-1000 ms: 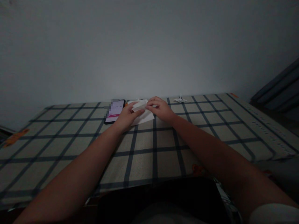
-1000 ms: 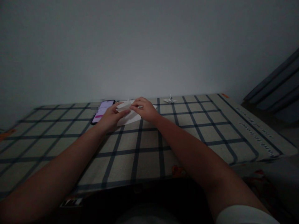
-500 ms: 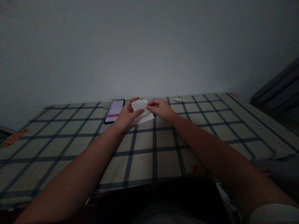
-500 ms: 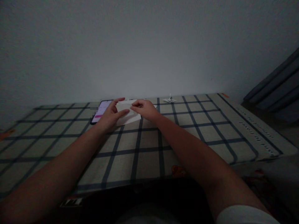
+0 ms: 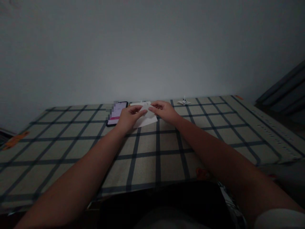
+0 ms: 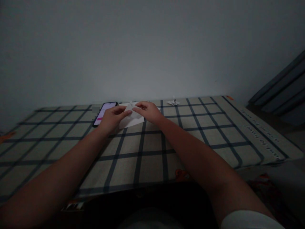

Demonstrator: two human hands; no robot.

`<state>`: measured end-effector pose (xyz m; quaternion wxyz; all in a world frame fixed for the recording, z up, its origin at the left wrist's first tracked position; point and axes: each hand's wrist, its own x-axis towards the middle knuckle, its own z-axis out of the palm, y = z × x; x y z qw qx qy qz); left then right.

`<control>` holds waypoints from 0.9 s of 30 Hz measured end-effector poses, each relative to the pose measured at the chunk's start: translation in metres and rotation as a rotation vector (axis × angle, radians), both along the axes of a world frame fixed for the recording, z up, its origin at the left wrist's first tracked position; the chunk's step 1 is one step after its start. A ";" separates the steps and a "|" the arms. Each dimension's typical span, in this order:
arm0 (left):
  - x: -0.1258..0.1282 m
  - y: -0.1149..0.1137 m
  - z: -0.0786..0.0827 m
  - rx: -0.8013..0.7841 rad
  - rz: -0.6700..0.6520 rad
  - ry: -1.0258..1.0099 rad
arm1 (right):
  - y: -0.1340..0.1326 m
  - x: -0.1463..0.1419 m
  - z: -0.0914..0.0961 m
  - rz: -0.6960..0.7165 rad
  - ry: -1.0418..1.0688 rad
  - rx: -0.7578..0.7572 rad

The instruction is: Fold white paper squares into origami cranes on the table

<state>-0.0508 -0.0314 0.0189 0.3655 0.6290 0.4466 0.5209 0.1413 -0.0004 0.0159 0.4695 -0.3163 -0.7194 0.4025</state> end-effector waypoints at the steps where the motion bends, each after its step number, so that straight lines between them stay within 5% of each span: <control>1: 0.000 -0.001 0.001 0.009 0.013 0.033 | 0.000 0.001 0.000 -0.014 -0.028 0.032; 16: 0.000 -0.006 0.005 0.143 0.095 0.217 | -0.001 0.004 0.004 -0.070 -0.107 0.151; 27: -0.001 -0.004 0.003 0.094 0.058 0.250 | -0.005 0.001 0.004 -0.019 -0.102 0.082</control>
